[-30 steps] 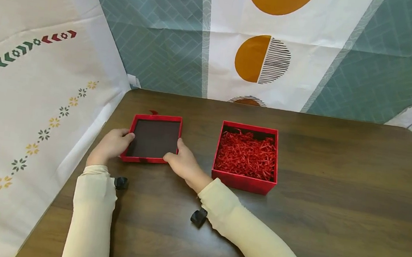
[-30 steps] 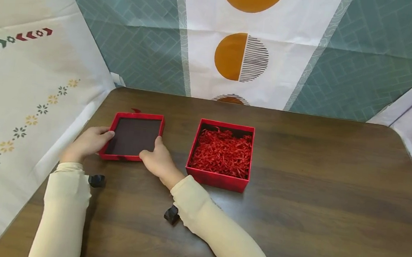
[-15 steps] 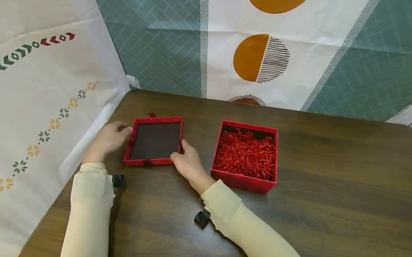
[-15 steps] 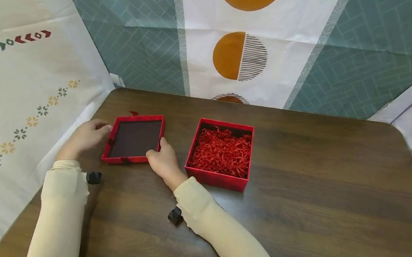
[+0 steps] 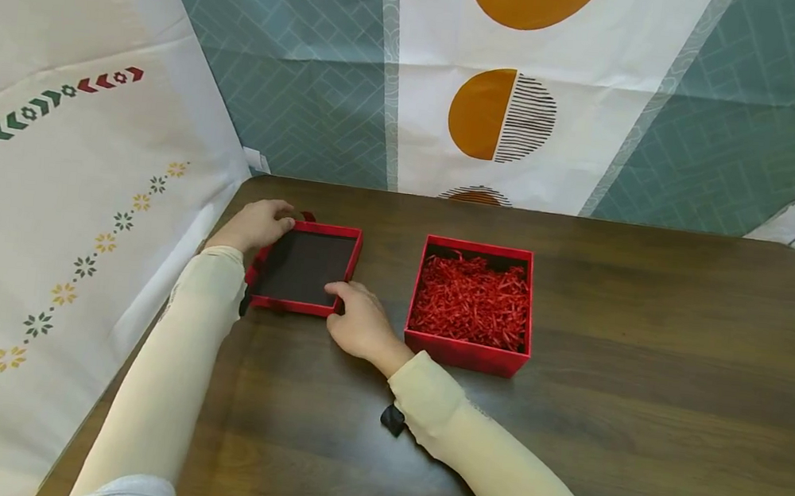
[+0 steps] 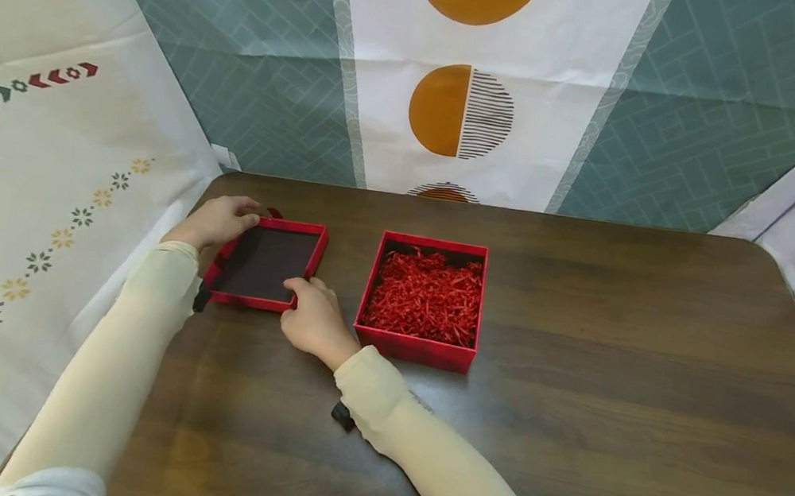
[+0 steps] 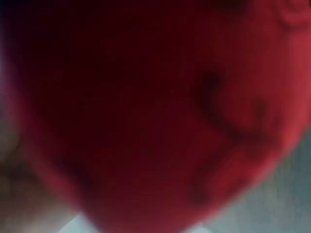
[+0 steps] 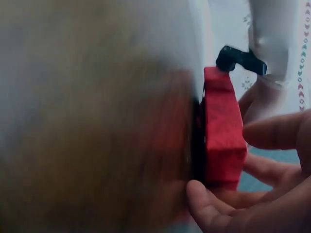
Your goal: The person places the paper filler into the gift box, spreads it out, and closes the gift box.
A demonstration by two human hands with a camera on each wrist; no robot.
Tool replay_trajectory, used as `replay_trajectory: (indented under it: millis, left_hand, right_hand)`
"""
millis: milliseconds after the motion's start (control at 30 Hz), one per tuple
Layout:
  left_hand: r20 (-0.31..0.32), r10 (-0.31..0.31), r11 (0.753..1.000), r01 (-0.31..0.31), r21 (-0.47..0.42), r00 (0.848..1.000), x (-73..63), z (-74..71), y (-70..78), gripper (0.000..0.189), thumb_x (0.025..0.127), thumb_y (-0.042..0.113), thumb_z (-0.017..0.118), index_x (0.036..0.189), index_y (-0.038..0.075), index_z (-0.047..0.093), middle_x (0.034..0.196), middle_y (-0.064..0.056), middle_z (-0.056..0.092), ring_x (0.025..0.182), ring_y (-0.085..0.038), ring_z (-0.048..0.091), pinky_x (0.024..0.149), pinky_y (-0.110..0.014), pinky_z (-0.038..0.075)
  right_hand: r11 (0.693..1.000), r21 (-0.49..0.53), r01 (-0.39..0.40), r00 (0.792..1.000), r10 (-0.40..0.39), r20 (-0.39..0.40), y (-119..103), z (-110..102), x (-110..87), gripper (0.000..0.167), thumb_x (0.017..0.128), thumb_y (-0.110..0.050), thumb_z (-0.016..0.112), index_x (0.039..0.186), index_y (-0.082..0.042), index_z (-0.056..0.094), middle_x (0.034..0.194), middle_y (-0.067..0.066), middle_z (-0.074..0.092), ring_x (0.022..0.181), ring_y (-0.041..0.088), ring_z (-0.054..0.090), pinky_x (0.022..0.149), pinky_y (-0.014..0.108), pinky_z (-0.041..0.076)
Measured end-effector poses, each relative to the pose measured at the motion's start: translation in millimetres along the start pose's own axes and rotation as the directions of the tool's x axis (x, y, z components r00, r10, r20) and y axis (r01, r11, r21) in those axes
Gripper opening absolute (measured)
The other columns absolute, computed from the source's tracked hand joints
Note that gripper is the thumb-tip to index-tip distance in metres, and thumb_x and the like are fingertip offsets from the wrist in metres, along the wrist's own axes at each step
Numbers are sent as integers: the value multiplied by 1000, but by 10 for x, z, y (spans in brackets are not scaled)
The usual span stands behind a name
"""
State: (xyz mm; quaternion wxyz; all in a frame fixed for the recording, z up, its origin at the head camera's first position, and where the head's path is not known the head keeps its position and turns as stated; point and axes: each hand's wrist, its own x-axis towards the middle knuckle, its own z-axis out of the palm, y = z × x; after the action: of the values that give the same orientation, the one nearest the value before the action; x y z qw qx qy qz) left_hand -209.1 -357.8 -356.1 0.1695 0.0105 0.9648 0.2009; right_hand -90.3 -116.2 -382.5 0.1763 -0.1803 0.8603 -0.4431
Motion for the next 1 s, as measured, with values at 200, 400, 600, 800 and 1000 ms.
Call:
replay_trajectory:
  millis: [200, 400, 600, 800, 1000]
  left_hand:
    - [124, -10, 991, -7, 136, 992, -88, -240, 189, 58, 107, 26, 46, 153, -7, 32, 152, -32, 37, 140, -51, 31, 111, -62, 27]
    - [93, 94, 990, -103, 100, 991, 108, -315, 346, 48, 104, 11, 49, 148, -4, 43, 147, -29, 46, 134, -45, 42, 108, -58, 35]
    - [116, 91, 992, -100, 79, 989, 331, -116, 241, 43, 97, 1, 47, 138, -4, 57, 139, -25, 55, 126, -41, 50, 102, -55, 42]
    - [34, 128, 985, -131, 114, 991, 415, -26, 228, 27, 99, 5, 54, 118, 0, 72, 118, -21, 67, 106, -36, 60, 94, -54, 47]
    - [-41, 160, 976, -152, 156, 986, 356, -39, 240, 20, 103, 12, 53, 109, 4, 71, 100, -13, 69, 88, -31, 61, 83, -50, 49]
  right_hand:
    - [952, -300, 65, 997, -72, -14, -51, 7, 11, 28, 98, -20, 69, 123, -9, 70, 120, 9, 64, 114, 29, 58, 97, 37, 46]
    - [897, -437, 74, 995, -96, -28, -76, -7, -3, 20, 98, -24, 68, 113, -11, 72, 103, 6, 66, 96, 25, 60, 83, 35, 50]
    - [842, -523, 130, 990, -135, 28, -122, 49, -9, 14, 101, -26, 64, 106, -15, 70, 89, 3, 64, 87, 22, 58, 75, 32, 49]
    - [790, -603, 110, 993, -115, 31, -163, 61, 8, 9, 100, -26, 64, 101, -19, 69, 85, 4, 60, 85, 22, 55, 69, 35, 50]
    - [752, -654, 84, 996, -80, 36, -166, 39, 29, 18, 95, -25, 70, 112, -21, 71, 97, 6, 60, 95, 25, 56, 73, 38, 52]
